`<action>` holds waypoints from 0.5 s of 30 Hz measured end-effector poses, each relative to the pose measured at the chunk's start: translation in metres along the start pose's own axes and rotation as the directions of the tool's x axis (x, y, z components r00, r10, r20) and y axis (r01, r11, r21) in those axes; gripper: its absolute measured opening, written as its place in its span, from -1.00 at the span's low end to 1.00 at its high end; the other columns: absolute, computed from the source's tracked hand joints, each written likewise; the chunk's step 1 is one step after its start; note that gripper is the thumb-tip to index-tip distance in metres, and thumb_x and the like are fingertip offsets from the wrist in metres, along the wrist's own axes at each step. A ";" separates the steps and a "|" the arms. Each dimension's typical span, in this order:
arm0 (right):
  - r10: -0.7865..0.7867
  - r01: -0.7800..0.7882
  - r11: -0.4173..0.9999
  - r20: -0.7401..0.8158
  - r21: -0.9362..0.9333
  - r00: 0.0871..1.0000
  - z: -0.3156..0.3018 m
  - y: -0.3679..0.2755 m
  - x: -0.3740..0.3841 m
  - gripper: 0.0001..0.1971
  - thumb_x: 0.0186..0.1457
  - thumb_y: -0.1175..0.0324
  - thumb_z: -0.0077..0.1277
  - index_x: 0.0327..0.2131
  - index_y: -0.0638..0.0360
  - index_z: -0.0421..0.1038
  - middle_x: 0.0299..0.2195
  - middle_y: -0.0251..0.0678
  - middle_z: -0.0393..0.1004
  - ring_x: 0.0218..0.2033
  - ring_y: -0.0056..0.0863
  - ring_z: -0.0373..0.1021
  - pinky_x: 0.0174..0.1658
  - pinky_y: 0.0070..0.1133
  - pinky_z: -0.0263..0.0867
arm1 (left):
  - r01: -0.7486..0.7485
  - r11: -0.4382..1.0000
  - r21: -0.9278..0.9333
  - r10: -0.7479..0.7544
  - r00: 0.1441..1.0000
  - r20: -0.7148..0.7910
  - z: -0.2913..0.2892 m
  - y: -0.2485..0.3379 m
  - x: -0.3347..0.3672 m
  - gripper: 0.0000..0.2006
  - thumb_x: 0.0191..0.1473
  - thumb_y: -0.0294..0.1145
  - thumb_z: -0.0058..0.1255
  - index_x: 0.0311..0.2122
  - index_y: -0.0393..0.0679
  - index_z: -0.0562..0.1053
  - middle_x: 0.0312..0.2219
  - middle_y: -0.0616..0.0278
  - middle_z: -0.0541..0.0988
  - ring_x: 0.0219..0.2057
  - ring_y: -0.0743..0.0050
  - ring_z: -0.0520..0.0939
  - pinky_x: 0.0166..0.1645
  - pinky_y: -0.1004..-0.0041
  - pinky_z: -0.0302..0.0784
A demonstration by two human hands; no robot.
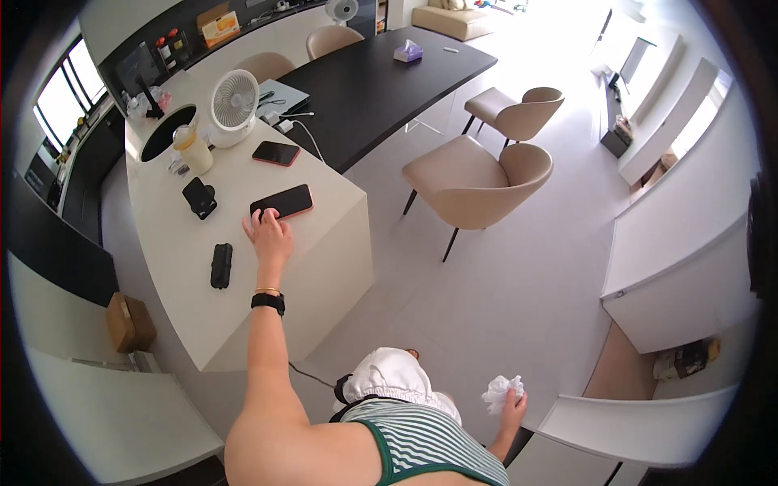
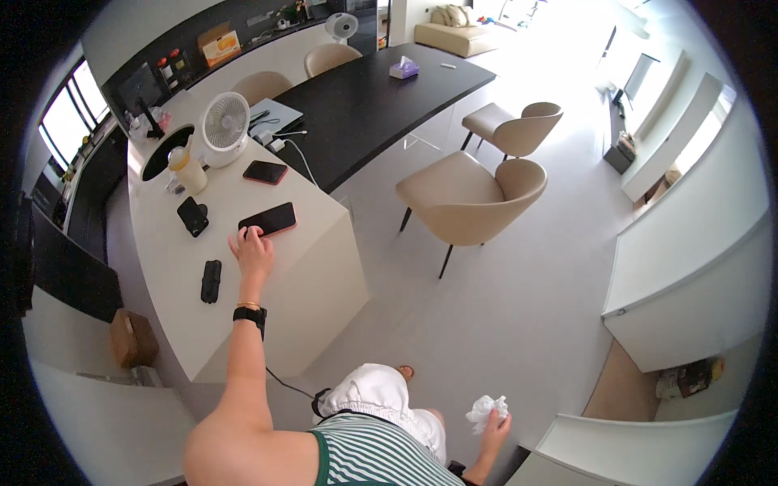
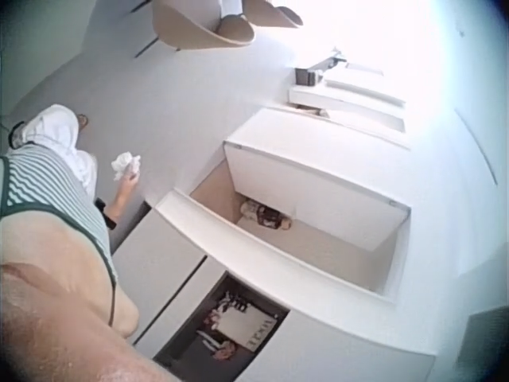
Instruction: Cleaning and wiping the exterior and interior surfaces of a toilet seat and lid with a wet wipe.
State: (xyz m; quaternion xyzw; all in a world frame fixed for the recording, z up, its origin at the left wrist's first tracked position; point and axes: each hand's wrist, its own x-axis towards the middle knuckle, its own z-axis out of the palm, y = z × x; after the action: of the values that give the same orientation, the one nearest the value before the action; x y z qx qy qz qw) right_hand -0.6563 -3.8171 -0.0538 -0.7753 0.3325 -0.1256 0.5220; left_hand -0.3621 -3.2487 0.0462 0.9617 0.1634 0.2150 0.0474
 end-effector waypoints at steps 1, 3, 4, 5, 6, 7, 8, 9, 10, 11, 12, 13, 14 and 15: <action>0.002 -0.002 1.000 0.020 -0.006 1.000 0.001 -0.006 0.016 -0.65 0.10 0.21 -0.02 -0.19 0.34 0.34 -0.32 -0.22 0.45 -0.30 -0.48 0.37 -0.24 -0.50 0.30 | 0.016 1.000 -0.006 -0.016 0.999 -0.046 0.004 0.002 0.000 -0.77 -0.02 -0.39 -0.09 -0.22 -0.14 0.28 -0.17 0.20 0.45 0.09 0.16 0.26 0.24 -0.10 -0.18; 0.031 -0.036 0.998 0.093 0.050 0.995 0.004 -0.023 0.052 -0.65 0.11 0.20 -0.03 -0.18 0.33 0.33 -0.34 -0.25 0.45 -0.31 -0.49 0.36 -0.24 -0.51 0.29 | 0.044 0.999 0.000 -0.044 0.995 -0.088 0.008 0.012 -0.003 -0.77 -0.03 -0.40 -0.09 -0.21 -0.13 0.28 -0.18 0.22 0.44 0.08 0.19 0.27 0.24 -0.10 -0.14; 0.031 -0.036 0.998 0.110 0.044 0.993 0.008 -0.030 0.071 -0.65 0.11 0.20 -0.03 -0.18 0.33 0.33 -0.34 -0.25 0.45 -0.31 -0.49 0.36 -0.24 -0.51 0.29 | 0.044 0.999 -0.026 -0.047 0.990 -0.130 0.010 0.020 -0.005 -0.76 -0.06 -0.44 -0.07 -0.21 -0.12 0.28 -0.19 0.22 0.43 0.06 0.21 0.28 0.24 -0.07 -0.11; 0.021 -0.013 0.999 0.159 -0.051 0.987 0.012 -0.038 0.090 -0.63 0.12 0.18 -0.04 -0.16 0.32 0.33 -0.33 -0.26 0.44 -0.32 -0.50 0.36 -0.23 -0.52 0.29 | 0.044 0.998 -0.050 -0.052 0.984 -0.172 0.011 0.029 -0.007 -0.74 -0.08 -0.48 -0.06 -0.20 -0.11 0.29 -0.19 0.23 0.43 0.05 0.23 0.30 0.23 -0.05 -0.08; 0.014 0.017 0.989 0.206 -0.146 0.978 0.014 -0.044 0.110 -0.62 0.13 0.17 -0.04 -0.14 0.32 0.33 -0.32 -0.27 0.44 -0.32 -0.50 0.36 -0.23 -0.52 0.29 | 0.060 0.997 -0.041 -0.066 0.984 -0.167 0.009 0.043 -0.009 -0.74 -0.08 -0.48 -0.06 -0.20 -0.11 0.29 -0.19 0.23 0.43 0.05 0.23 0.30 0.23 -0.05 -0.08; 0.013 0.022 0.988 0.223 -0.154 0.975 0.018 -0.052 0.128 -0.62 0.13 0.17 -0.04 -0.14 0.32 0.33 -0.32 -0.27 0.44 -0.32 -0.50 0.36 -0.23 -0.52 0.29 | 0.017 0.998 -0.064 -0.032 0.971 -0.238 0.005 0.059 -0.012 -0.73 -0.10 -0.51 -0.06 -0.21 -0.11 0.30 -0.20 0.22 0.42 0.02 0.22 0.32 0.22 -0.01 -0.05; 0.000 0.029 0.994 0.257 -0.108 0.966 0.027 -0.059 0.144 -0.61 0.15 0.13 -0.08 -0.13 0.30 0.33 -0.30 -0.28 0.44 -0.30 -0.52 0.35 -0.21 -0.53 0.28 | -0.030 0.996 -0.083 0.003 0.950 -0.311 0.002 0.076 -0.012 -0.72 -0.11 -0.54 -0.05 -0.21 -0.11 0.31 -0.22 0.20 0.42 0.00 0.21 0.34 0.21 0.03 -0.01; -0.014 0.034 0.998 0.294 -0.061 0.956 0.033 -0.067 0.163 -0.59 0.17 0.10 -0.12 -0.11 0.29 0.33 -0.28 -0.29 0.43 -0.28 -0.53 0.34 -0.18 -0.55 0.27 | -0.013 0.997 -0.071 -0.010 0.950 -0.311 0.000 0.093 -0.014 -0.72 -0.11 -0.54 -0.05 -0.21 -0.11 0.31 -0.22 0.20 0.42 0.00 0.21 0.34 0.21 0.03 -0.01; -0.017 0.039 0.997 0.313 -0.064 0.950 0.040 -0.069 0.189 -0.59 0.17 0.10 -0.12 -0.11 0.29 0.33 -0.28 -0.29 0.43 -0.28 -0.53 0.34 -0.18 -0.55 0.27 | -0.022 0.995 -0.098 -0.012 0.943 -0.333 -0.001 0.113 -0.018 -0.73 -0.11 -0.56 -0.05 -0.22 -0.12 0.32 -0.22 0.18 0.42 -0.07 0.21 0.39 0.12 0.10 0.13; 0.014 -0.042 0.997 0.369 0.069 0.929 0.050 -0.067 0.217 -0.55 0.18 0.04 -0.17 -0.09 0.25 0.32 -0.22 -0.28 0.42 -0.21 -0.53 0.33 -0.11 -0.54 0.23 | -0.044 0.991 -0.127 -0.004 0.935 -0.355 0.001 0.134 -0.021 -0.74 -0.11 -0.57 -0.05 -0.23 -0.13 0.33 -0.23 0.15 0.41 -0.14 0.20 0.43 0.03 0.18 0.28; 0.039 -0.131 0.971 0.409 0.199 0.912 0.057 -0.067 0.241 -0.52 0.19 -0.02 -0.22 -0.06 0.21 0.32 -0.17 -0.28 0.41 -0.14 -0.53 0.32 -0.04 -0.53 0.20 | -0.053 0.990 -0.129 0.004 0.935 -0.354 0.008 0.159 -0.021 -0.74 -0.11 -0.57 -0.05 -0.23 -0.13 0.33 -0.23 0.15 0.41 -0.14 0.20 0.43 0.03 0.18 0.28; 0.047 -0.247 0.907 0.501 0.342 0.864 0.074 -0.078 0.262 -0.49 0.20 -0.06 -0.26 -0.02 0.18 0.30 -0.12 -0.29 0.39 -0.07 -0.50 0.29 0.03 -0.50 0.14 | -0.009 0.967 -0.255 -0.071 0.951 -0.302 0.007 0.175 -0.034 -0.76 -0.09 -0.56 -0.05 -0.23 -0.13 0.34 -0.24 0.15 0.41 -0.25 0.22 0.47 -0.11 0.23 0.36; 0.042 -0.369 0.803 0.574 0.468 0.818 0.091 -0.091 0.284 -0.46 0.20 -0.10 -0.30 0.01 0.14 0.28 -0.07 -0.29 0.36 -0.01 -0.48 0.26 0.09 -0.48 0.08 | 0.023 0.923 -0.385 -0.127 0.961 -0.247 0.007 0.195 -0.040 -0.78 -0.07 -0.55 -0.06 -0.24 -0.13 0.34 -0.24 0.14 0.41 -0.35 0.23 0.50 -0.26 0.29 0.43; 0.009 -0.411 0.764 0.629 0.497 0.778 0.104 -0.103 0.307 -0.45 0.20 -0.11 -0.31 0.04 0.12 0.26 -0.03 -0.31 0.34 0.03 -0.47 0.23 0.11 -0.47 0.04 | 0.026 0.927 -0.375 -0.128 0.960 -0.250 0.009 0.217 -0.044 -0.78 -0.07 -0.55 -0.06 -0.24 -0.13 0.34 -0.24 0.14 0.41 -0.35 0.23 0.50 -0.26 0.29 0.43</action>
State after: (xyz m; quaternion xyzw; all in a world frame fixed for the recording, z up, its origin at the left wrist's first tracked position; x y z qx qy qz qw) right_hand -0.3307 -3.9164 -0.0528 -0.5185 0.1835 0.0853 0.8308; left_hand -0.3320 -3.4683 0.0551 0.8900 0.1633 0.3689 0.2124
